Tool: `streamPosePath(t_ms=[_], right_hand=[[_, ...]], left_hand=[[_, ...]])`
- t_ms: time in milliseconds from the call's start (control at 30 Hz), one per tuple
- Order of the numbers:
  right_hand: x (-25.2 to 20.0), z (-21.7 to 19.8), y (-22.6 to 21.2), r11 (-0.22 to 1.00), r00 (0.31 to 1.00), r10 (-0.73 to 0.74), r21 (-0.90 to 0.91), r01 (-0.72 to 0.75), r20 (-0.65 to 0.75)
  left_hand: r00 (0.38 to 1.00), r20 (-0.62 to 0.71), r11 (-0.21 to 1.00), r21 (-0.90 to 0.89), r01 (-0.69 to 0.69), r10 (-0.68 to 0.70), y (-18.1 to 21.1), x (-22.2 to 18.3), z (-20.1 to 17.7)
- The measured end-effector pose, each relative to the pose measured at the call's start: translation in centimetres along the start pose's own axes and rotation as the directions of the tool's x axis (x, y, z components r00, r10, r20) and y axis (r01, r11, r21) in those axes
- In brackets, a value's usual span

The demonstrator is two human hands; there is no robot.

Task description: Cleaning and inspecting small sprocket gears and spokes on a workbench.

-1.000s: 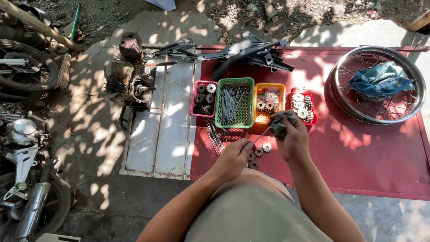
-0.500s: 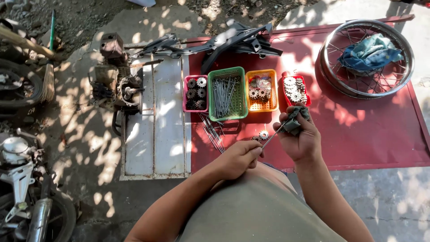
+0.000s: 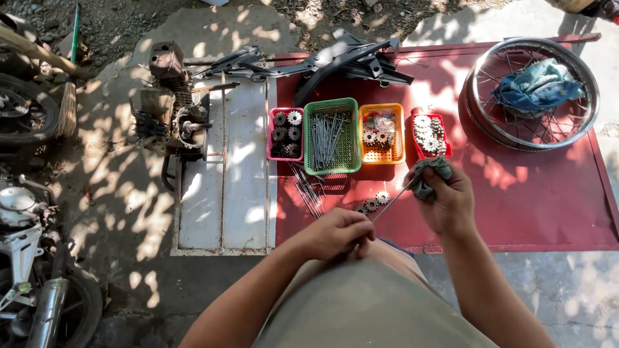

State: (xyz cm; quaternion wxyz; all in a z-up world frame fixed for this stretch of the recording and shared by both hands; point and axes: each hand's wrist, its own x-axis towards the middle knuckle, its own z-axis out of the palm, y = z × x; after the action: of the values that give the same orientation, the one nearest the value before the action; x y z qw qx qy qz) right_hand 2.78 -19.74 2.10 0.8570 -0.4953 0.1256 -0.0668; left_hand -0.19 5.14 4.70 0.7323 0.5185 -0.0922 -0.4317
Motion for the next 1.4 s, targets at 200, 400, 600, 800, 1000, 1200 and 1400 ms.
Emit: streamPosePath(t_ms=[200, 400, 600, 800, 1000, 1200, 1400], right_hand=[[1.5, 4.2, 3.9, 0.795, 0.798, 0.553, 0.437, -0.42, -0.24], [2.7, 5.5, 7.7, 0.874, 0.932, 0.312, -0.331, -0.357, -0.183], [1.2, -5.0, 25.5, 0.208, 0.717, 0.663, -0.867, -0.452, -0.215], [5.5, -10.6, 40.1, 0.226, 0.793, 0.553, -0.871, -0.436, -0.254], [16.1, -8.9, 44.4, 0.217, 0.858, 0.473, -0.918, -0.333, -0.2], [15.6, -7.3, 43.3, -0.015, 0.742, 0.635, -0.963, -0.267, -0.215], [8.7, -7.1, 48.4, -0.043, 0.614, 0.742, -0.933, -0.356, -0.269]], left_hand=[[0.966, -0.211, 0.947, 0.311, -0.078, 0.148, -3.6, 2.5, 2.4], [0.782, -0.621, 0.975, 0.201, 0.098, 0.049, -9.8, 4.7, -3.1], [0.729, -0.646, 0.821, 0.276, 0.499, -0.226, -18.7, 8.0, -9.5], [0.698, -0.609, 0.784, 0.191, 0.591, -0.378, -23.7, 13.6, -17.0], [0.638, -0.744, 0.88, 0.15, 0.45, -0.199, -24.6, 17.7, -22.8], [0.509, -0.817, 0.886, -0.005, 0.464, -0.272, -32.2, 17.0, -27.4], [0.354, -0.859, 0.838, -0.143, 0.527, -0.369, -44.1, 16.2, -30.4]])
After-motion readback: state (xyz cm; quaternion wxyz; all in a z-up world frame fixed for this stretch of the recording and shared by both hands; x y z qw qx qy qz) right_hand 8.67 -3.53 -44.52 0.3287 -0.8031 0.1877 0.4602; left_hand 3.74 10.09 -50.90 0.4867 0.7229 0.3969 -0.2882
